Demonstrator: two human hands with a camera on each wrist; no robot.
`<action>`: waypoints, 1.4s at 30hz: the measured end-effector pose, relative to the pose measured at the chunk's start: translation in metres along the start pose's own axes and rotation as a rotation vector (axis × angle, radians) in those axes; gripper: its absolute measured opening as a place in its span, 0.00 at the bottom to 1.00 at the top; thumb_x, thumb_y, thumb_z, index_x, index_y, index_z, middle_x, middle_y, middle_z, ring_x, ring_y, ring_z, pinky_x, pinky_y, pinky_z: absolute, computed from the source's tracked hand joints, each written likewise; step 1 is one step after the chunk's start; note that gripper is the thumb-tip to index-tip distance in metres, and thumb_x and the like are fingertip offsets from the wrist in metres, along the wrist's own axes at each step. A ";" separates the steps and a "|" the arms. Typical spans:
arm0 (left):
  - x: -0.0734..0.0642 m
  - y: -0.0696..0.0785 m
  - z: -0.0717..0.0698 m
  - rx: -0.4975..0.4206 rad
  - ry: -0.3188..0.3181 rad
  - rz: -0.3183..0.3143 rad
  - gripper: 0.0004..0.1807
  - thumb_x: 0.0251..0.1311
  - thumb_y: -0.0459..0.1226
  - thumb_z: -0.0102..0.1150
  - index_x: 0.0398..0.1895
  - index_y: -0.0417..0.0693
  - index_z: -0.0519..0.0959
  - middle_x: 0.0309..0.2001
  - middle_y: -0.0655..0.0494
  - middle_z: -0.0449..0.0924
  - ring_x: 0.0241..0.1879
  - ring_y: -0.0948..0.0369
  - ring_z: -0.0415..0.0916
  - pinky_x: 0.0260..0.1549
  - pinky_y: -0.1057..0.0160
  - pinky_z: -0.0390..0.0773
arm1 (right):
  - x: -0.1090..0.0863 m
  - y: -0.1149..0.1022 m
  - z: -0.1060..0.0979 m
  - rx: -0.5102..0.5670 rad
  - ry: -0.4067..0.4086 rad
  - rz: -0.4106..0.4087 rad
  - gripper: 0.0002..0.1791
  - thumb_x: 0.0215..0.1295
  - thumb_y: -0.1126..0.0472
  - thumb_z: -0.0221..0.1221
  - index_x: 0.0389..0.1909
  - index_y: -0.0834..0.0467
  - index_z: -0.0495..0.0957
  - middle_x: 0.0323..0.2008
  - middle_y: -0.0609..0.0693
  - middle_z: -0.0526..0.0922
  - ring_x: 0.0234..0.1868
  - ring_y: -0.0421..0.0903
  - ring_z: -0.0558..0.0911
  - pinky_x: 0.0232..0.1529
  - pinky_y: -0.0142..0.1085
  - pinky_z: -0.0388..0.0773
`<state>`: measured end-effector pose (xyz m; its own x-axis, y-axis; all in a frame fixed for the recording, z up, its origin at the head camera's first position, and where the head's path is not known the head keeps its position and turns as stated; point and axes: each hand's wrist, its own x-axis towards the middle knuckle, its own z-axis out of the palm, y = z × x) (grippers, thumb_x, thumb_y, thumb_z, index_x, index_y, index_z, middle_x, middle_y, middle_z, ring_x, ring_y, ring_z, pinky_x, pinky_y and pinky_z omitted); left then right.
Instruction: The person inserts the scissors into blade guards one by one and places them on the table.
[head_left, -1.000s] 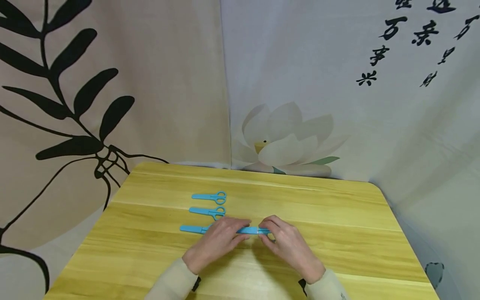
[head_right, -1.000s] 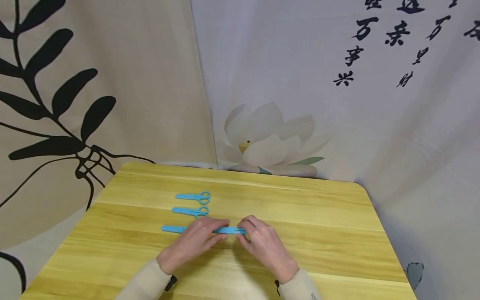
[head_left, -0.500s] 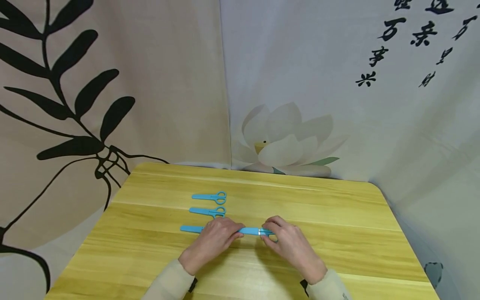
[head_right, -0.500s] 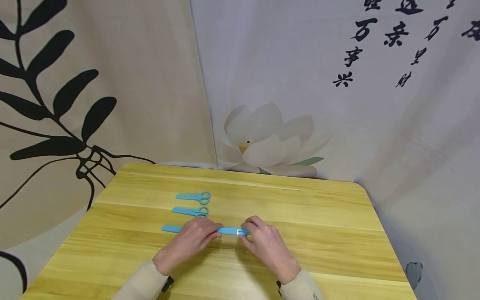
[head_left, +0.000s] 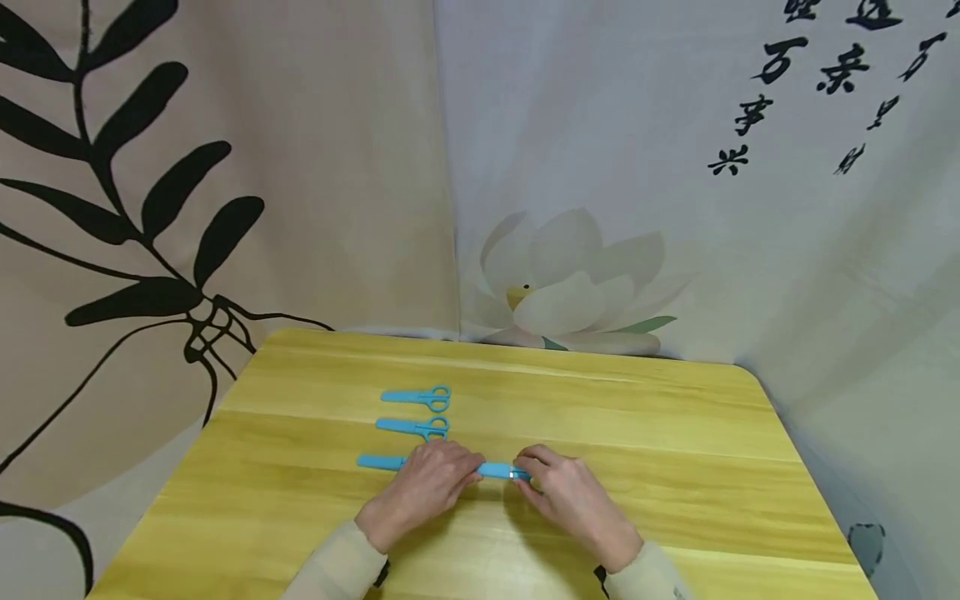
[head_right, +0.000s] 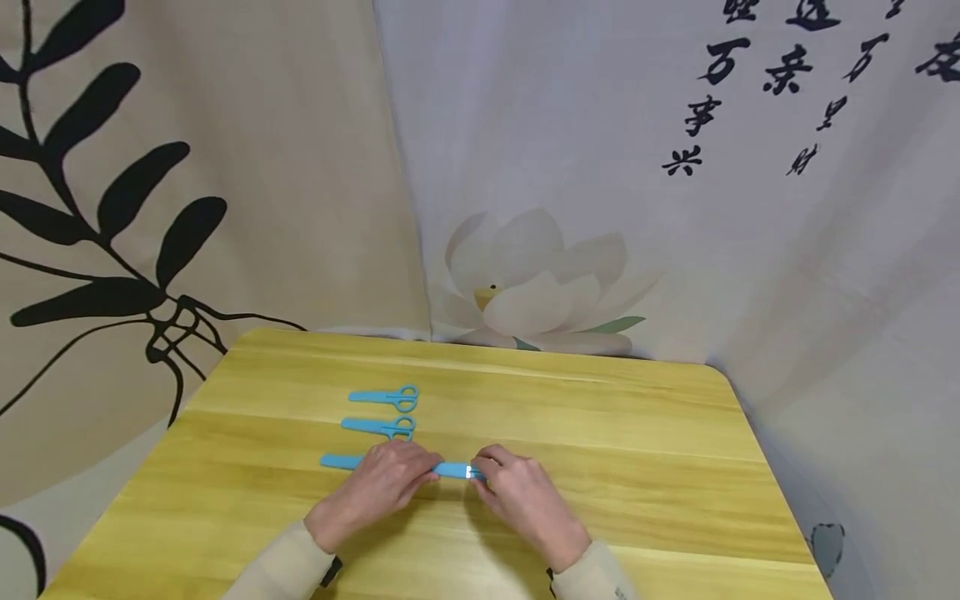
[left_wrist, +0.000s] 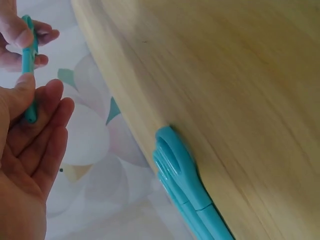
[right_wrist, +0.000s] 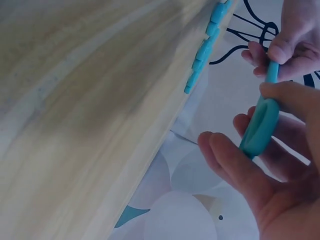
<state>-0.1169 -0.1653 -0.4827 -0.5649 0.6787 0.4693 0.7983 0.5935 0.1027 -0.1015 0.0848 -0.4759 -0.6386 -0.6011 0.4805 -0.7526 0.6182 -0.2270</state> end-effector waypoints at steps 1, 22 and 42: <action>-0.001 0.000 0.001 -0.001 0.001 0.006 0.07 0.65 0.41 0.70 0.39 0.48 0.87 0.30 0.62 0.86 0.30 0.65 0.81 0.33 0.64 0.82 | 0.000 -0.001 0.001 -0.002 -0.004 -0.003 0.12 0.58 0.65 0.76 0.41 0.61 0.87 0.43 0.52 0.86 0.30 0.39 0.86 0.27 0.20 0.78; -0.008 0.000 0.001 -0.049 -0.063 -0.044 0.11 0.63 0.41 0.73 0.47 0.51 0.89 0.43 0.61 0.85 0.47 0.61 0.81 0.51 0.59 0.81 | 0.001 -0.005 0.010 -0.060 -0.001 0.054 0.12 0.54 0.59 0.79 0.37 0.54 0.87 0.40 0.46 0.86 0.30 0.37 0.86 0.24 0.27 0.80; -0.019 -0.004 -0.008 -0.109 -0.025 -0.144 0.10 0.59 0.34 0.76 0.43 0.48 0.88 0.43 0.60 0.81 0.43 0.62 0.77 0.44 0.63 0.82 | 0.003 -0.008 0.004 -0.001 -0.088 0.205 0.33 0.60 0.42 0.73 0.62 0.55 0.81 0.64 0.51 0.80 0.47 0.47 0.87 0.35 0.38 0.86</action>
<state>-0.1071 -0.1842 -0.4847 -0.6788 0.6016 0.4211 0.7260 0.6358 0.2620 -0.0981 0.0760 -0.4764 -0.7898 -0.5045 0.3488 -0.6054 0.7325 -0.3114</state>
